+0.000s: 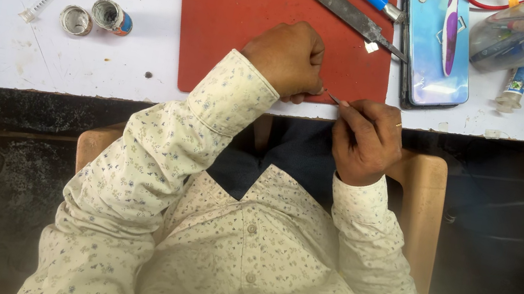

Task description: The person uses a soldering iron to heat a small metallic component on a red mat, then uses tweezers to adjust and inspect the component. The person continues to manipulate the component with both hands, appearing to assemble or repair a small electronic part.

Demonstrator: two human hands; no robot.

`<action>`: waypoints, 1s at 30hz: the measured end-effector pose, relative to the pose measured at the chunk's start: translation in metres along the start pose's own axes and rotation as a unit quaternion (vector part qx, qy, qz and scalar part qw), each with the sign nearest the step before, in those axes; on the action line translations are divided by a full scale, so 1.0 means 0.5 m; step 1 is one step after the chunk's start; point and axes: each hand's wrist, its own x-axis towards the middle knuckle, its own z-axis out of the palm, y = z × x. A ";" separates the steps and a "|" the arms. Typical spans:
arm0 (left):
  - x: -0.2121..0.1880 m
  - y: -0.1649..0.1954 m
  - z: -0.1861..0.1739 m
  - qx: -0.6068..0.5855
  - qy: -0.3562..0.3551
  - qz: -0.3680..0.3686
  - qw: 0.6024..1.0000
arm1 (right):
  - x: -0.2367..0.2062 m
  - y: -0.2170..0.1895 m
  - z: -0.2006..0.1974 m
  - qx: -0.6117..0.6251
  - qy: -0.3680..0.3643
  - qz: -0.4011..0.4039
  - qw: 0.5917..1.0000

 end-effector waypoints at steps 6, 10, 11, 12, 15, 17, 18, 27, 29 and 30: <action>-0.004 0.006 -0.013 -0.043 -0.003 0.004 0.999 | 0.023 0.008 -0.017 0.032 0.020 0.085 0.996; -0.001 0.015 -0.020 -0.054 -0.004 0.004 0.999 | 0.047 0.014 -0.018 0.042 0.003 0.064 0.997; -0.002 0.017 -0.021 -0.058 -0.004 0.007 0.998 | 0.052 0.014 -0.015 0.052 -0.003 0.061 0.997; -0.003 0.020 -0.023 -0.063 -0.004 0.009 0.998 | 0.057 0.013 -0.013 0.062 -0.010 0.059 0.996; 0.001 0.027 -0.026 -0.051 -0.004 0.004 0.999 | 0.064 0.011 -0.018 0.042 -0.004 0.048 0.998; 0.005 0.028 -0.025 -0.057 -0.002 0.009 0.998 | 0.073 0.016 -0.017 0.038 -0.002 0.048 0.998; 0.010 0.028 -0.024 -0.058 -0.001 0.013 0.998 | 0.080 0.020 -0.017 0.035 0.001 0.047 0.998; -0.087 -0.041 0.010 -0.052 0.056 0.101 0.992 | 0.106 -0.035 0.005 -0.026 -0.073 0.027 0.997; -0.073 -0.018 -0.005 -0.073 0.033 0.106 0.991 | 0.144 -0.024 -0.023 -0.016 -0.082 0.033 0.996; -0.068 -0.019 -0.005 -0.079 0.032 0.099 0.991 | 0.144 -0.027 -0.030 0.007 -0.089 0.039 0.995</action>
